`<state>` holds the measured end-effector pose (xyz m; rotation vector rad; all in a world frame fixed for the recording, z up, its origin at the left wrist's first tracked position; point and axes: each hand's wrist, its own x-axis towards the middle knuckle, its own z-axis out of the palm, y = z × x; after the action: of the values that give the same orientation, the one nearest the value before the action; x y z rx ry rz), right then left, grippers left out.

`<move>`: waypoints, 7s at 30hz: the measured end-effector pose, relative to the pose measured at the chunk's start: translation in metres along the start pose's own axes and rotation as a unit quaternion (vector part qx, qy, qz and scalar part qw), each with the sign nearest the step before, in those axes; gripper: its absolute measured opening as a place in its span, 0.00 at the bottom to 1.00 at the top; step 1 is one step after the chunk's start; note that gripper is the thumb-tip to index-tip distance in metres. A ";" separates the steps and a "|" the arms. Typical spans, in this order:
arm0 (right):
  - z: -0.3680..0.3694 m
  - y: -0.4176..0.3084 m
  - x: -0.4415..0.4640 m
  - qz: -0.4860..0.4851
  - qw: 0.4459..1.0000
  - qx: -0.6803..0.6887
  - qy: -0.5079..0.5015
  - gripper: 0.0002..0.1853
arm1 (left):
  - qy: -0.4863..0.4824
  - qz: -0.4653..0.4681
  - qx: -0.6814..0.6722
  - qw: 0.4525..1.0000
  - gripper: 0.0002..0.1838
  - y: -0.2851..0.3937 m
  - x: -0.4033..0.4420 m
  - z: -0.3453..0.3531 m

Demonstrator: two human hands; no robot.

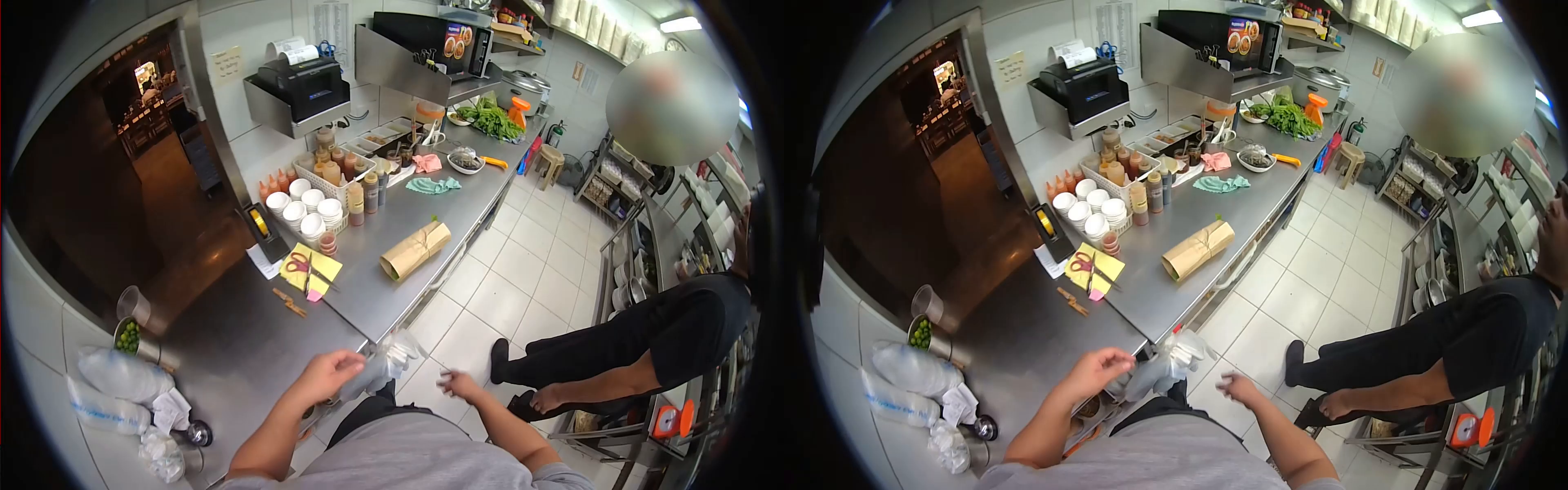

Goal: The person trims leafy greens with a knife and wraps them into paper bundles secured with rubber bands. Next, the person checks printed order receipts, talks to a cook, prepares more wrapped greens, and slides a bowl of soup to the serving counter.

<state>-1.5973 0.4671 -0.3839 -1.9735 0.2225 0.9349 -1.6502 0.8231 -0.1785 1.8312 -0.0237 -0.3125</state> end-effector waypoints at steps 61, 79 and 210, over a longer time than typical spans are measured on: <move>-0.201 -0.556 0.032 -0.510 0.830 -0.045 -0.223 0.16 | 0.363 0.260 -0.392 0.805 0.10 0.183 0.281 -0.114; -0.124 -0.910 -0.189 -0.834 0.519 0.182 0.039 0.14 | 0.479 0.298 -0.334 0.755 0.11 0.129 0.140 -0.145; -0.131 -0.286 -0.047 -0.408 0.863 0.272 -0.122 0.16 | 0.228 0.142 -0.469 0.842 0.19 0.097 0.136 0.109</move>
<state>-1.4212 0.5154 -0.1232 -1.2062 -0.4346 0.4633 -1.5292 0.6692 -0.1409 0.8560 0.1636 0.3041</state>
